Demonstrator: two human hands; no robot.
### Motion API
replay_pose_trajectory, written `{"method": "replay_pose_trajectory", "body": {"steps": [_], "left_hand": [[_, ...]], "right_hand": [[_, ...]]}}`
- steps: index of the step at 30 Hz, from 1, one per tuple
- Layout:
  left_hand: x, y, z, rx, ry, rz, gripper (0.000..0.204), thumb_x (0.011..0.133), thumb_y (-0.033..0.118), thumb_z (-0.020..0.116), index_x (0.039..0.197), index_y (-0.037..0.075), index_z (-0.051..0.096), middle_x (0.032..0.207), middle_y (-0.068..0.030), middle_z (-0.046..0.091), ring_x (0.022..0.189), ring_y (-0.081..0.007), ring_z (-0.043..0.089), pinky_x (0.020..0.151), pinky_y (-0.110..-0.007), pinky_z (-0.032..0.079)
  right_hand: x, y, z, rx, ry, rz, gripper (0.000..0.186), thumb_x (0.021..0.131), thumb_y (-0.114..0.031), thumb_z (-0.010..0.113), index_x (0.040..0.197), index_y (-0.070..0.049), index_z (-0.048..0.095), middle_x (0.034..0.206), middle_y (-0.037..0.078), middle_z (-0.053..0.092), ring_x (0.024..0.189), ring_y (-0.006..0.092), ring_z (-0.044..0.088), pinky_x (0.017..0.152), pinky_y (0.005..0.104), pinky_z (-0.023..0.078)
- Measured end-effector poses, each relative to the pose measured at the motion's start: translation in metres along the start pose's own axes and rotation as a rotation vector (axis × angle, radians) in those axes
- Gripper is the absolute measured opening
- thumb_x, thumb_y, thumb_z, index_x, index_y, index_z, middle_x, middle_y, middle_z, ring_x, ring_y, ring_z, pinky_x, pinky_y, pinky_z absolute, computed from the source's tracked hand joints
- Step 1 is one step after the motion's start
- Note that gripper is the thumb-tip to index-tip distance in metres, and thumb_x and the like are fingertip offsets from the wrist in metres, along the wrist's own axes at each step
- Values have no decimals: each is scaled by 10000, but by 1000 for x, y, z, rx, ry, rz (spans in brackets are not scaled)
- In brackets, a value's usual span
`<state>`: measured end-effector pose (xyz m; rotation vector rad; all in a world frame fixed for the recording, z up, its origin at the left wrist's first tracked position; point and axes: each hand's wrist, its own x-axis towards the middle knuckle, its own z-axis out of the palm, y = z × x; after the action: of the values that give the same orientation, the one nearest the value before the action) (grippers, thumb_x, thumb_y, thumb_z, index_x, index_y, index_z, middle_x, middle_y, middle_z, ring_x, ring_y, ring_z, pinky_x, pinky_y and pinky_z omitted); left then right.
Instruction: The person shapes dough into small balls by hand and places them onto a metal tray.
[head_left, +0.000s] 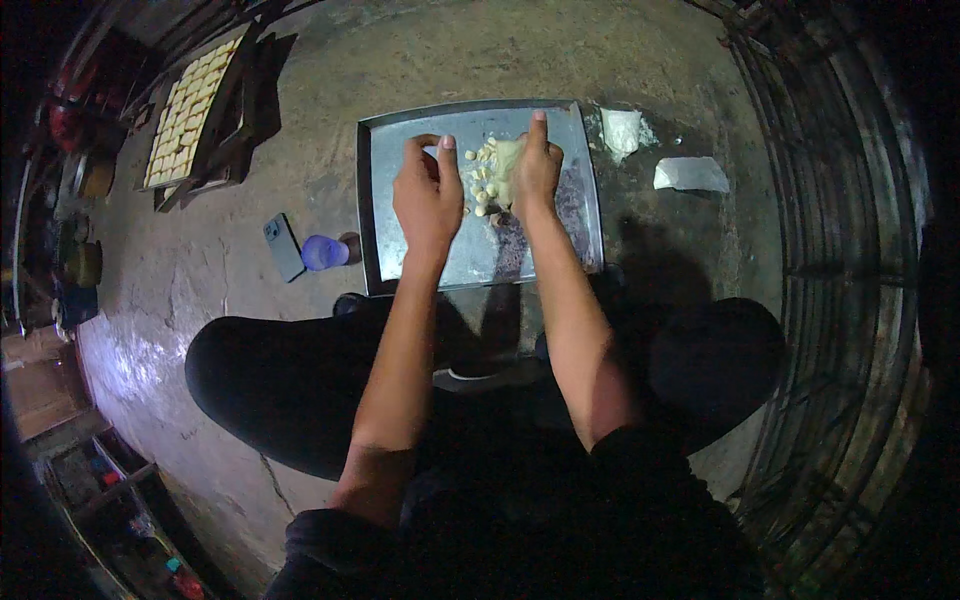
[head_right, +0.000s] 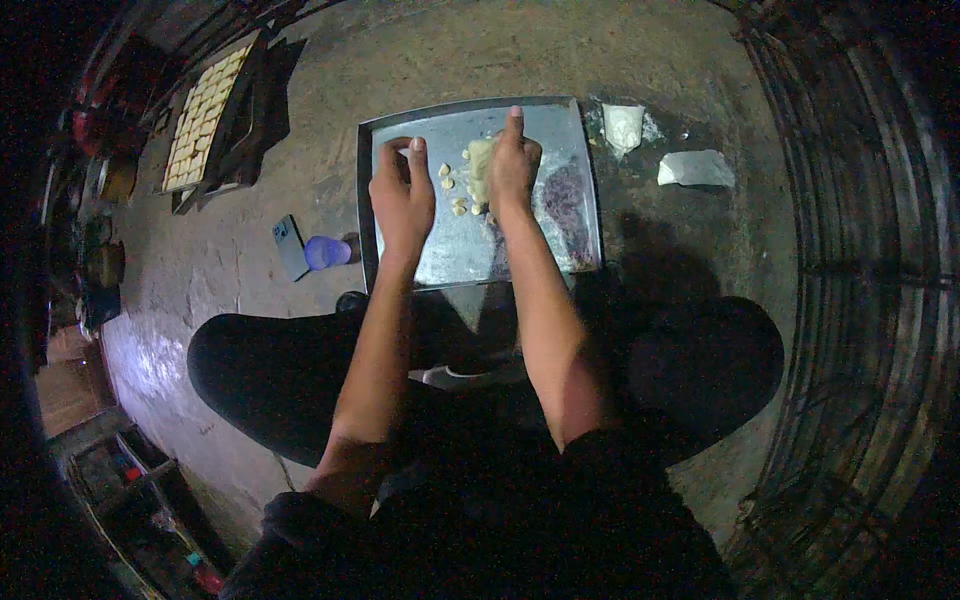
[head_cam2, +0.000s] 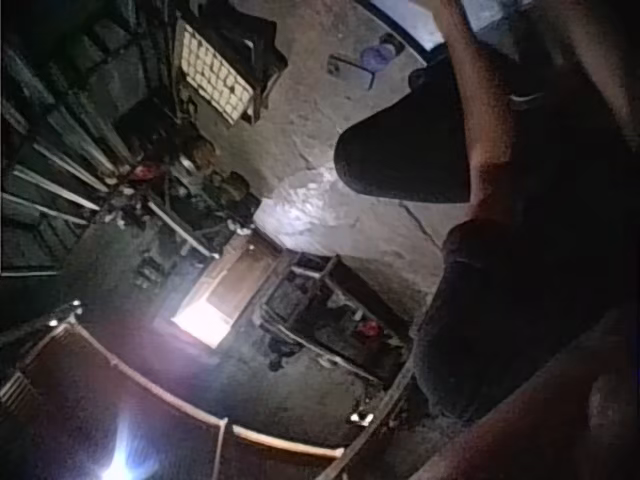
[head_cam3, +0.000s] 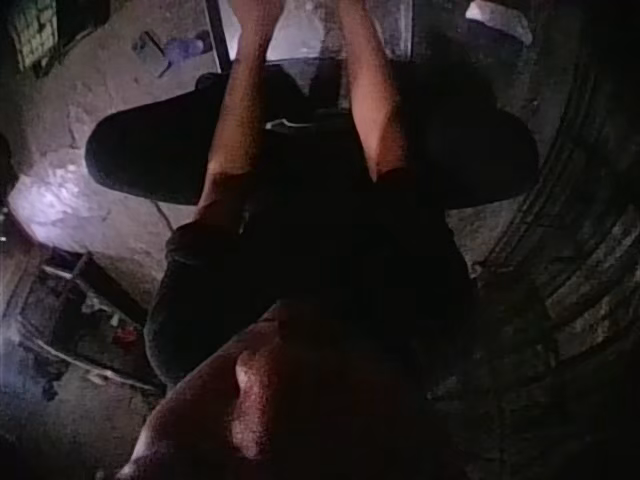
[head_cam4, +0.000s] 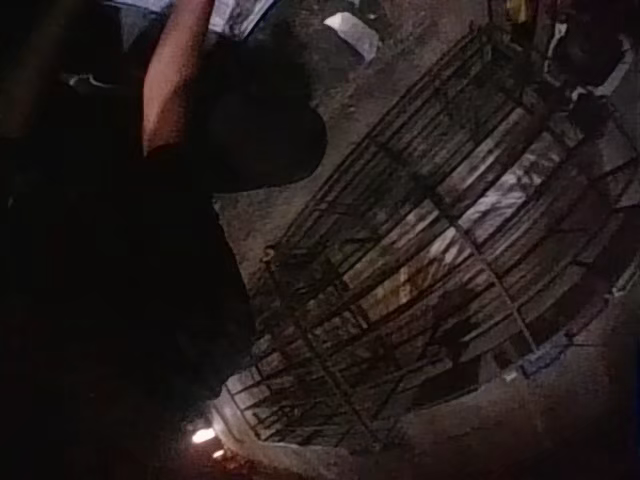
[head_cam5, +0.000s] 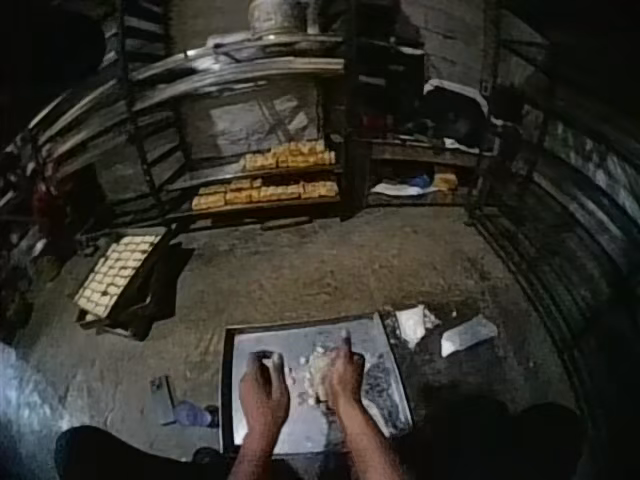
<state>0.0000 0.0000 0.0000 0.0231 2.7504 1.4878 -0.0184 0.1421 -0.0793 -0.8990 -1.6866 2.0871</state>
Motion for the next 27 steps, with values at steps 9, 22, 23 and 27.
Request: {"method": "replay_pose_trajectory", "body": {"steps": [9, 22, 23, 27], "left_hand": [[-7, -19, 61, -1014, 119, 152, 710, 1007, 640, 285, 1455, 90, 312, 1329, -177, 490, 1222, -268, 499, 1039, -393, 406], [13, -3, -18, -1011, -66, 180, 966, 935, 768, 138, 1393, -8, 485, 1428, -184, 504, 1309, -321, 471, 1143, -401, 288], [12, -9, -14, -898, -75, 275, 940, 966, 725, 145, 1235, -46, 611, 1369, -200, 554, 1271, -303, 506, 1139, -395, 294], [8, -5, 6, -1063, 217, -52, 826, 1026, 625, 146, 821, 0, 647, 974, -168, 688, 930, -245, 631, 927, -338, 452]], "right_hand": [[-52, -54, 40, 477, -76, 302, 501, 952, -571, 528, 831, -85, 562, 745, 26, 585, 664, 155, 577, 610, 299, 459], [-76, -39, 64, 281, -575, 167, 546, 934, -306, 604, 1326, -54, 321, 1223, 111, 475, 1161, 214, 510, 955, 342, 431], [-72, -33, 67, 123, -432, 62, 519, 961, -325, 568, 1313, -20, 339, 1266, 171, 419, 1214, 270, 464, 996, 373, 402], [-71, -23, 72, -168, -171, -333, 592, 1017, -443, 456, 1332, 38, 314, 1352, 247, 340, 1275, 355, 384, 1082, 431, 310]]}}
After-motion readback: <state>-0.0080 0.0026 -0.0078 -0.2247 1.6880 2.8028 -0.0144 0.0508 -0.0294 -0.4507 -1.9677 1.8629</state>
